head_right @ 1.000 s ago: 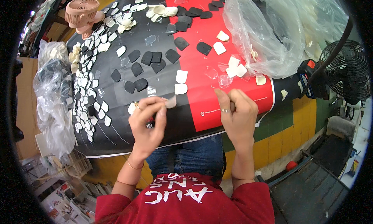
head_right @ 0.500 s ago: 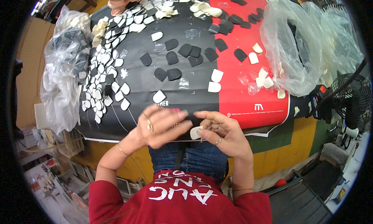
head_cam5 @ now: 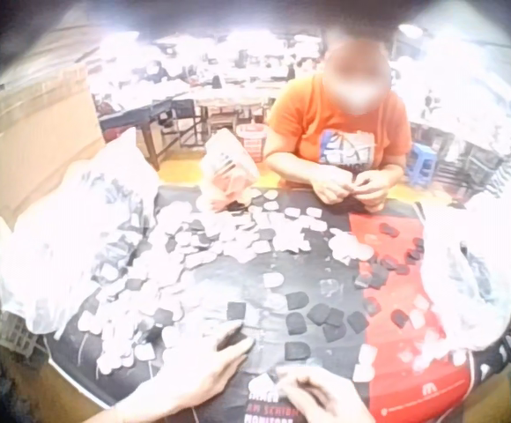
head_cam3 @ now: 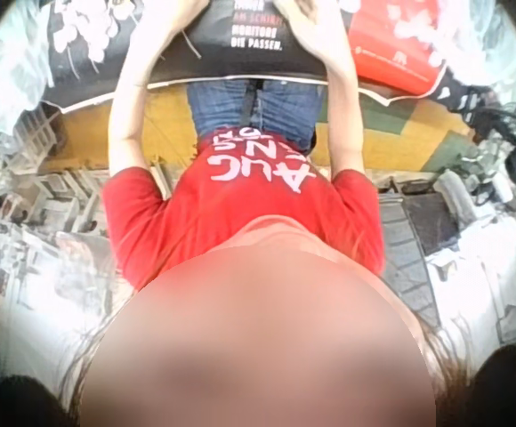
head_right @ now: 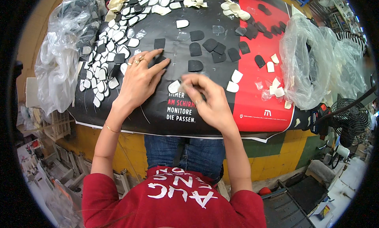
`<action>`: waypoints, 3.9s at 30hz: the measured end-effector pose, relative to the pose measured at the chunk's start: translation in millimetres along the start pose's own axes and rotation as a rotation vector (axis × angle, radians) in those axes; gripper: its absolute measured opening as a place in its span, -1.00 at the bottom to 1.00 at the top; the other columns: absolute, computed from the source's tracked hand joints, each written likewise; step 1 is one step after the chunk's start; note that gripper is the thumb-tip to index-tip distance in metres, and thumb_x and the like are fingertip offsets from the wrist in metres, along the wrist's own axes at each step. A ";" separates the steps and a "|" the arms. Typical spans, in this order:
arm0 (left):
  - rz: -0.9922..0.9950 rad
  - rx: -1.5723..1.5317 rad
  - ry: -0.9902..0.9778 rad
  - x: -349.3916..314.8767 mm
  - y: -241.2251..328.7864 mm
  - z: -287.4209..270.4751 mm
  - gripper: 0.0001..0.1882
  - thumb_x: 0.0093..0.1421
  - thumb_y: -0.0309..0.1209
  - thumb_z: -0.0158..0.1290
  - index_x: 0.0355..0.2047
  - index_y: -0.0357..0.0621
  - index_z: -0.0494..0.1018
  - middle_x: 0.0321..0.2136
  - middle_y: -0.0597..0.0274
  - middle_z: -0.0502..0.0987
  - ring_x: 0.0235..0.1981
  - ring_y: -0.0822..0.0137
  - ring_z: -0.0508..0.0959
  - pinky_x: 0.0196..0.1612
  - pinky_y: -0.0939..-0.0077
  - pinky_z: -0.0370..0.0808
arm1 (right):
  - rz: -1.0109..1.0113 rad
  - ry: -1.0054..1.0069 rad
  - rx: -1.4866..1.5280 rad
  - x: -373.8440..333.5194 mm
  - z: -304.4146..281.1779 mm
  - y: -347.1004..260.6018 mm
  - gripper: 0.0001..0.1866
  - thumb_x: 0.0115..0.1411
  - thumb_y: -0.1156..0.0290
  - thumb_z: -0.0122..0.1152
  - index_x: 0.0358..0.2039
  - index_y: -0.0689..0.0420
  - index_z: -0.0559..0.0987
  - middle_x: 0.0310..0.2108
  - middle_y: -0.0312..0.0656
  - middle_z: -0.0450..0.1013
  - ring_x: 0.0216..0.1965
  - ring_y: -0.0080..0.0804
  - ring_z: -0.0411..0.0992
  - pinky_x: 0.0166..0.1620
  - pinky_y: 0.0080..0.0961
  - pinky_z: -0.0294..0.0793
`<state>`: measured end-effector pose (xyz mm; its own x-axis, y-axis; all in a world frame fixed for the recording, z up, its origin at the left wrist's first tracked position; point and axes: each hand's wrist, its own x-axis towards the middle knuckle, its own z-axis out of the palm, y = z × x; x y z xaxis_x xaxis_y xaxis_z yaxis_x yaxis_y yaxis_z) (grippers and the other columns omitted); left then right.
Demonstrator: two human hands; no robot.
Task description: The person repeatedly picks up small white and black sticker-like pieces from a table and peels off their backing paper by hand. They place the peeled pieces back on the table surface. A coworker performs the same task across the table.
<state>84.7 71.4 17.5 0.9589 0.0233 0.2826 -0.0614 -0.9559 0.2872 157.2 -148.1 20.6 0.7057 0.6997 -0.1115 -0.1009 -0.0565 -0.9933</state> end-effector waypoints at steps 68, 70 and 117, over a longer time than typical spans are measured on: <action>-0.143 -0.154 0.293 -62.9 79.3 32.0 -0.72 0.05 -0.23 0.31 -0.24 -0.03 0.62 -0.15 0.33 0.53 -0.12 0.26 0.49 0.04 0.25 0.28 | 0.151 0.156 -0.411 -17.2 1.8 -21.7 -0.82 0.27 0.53 0.28 -0.18 0.38 0.60 -0.35 -0.22 0.58 -0.41 -0.63 0.46 -0.31 -0.67 0.48; -0.087 -0.137 0.278 -63.0 76.2 34.0 -0.70 0.09 -0.22 0.27 -0.21 -0.08 0.60 -0.14 0.29 0.51 -0.09 0.26 0.47 0.04 0.22 0.30 | 0.181 0.147 -0.403 -13.6 4.0 -21.9 -0.81 0.27 0.52 0.29 -0.18 0.39 0.60 -0.36 -0.22 0.57 -0.42 -0.65 0.46 -0.32 -0.68 0.48; 0.053 -0.008 0.149 -56.6 70.3 29.3 -0.68 0.18 -0.26 0.13 -0.09 -0.11 0.57 -0.10 0.24 0.46 -0.09 0.26 0.45 0.07 0.17 0.34 | -0.055 0.387 -0.687 -17.2 27.7 -3.8 -0.62 0.21 0.58 0.31 0.03 0.28 0.46 -0.51 -0.28 0.43 -0.56 -0.63 0.38 -0.49 -0.64 0.38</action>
<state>34.2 -5.8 -5.1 0.9027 0.0163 0.4300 -0.1138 -0.9546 0.2751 126.0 -140.2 27.1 0.9037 0.4238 0.0609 0.3078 -0.5443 -0.7804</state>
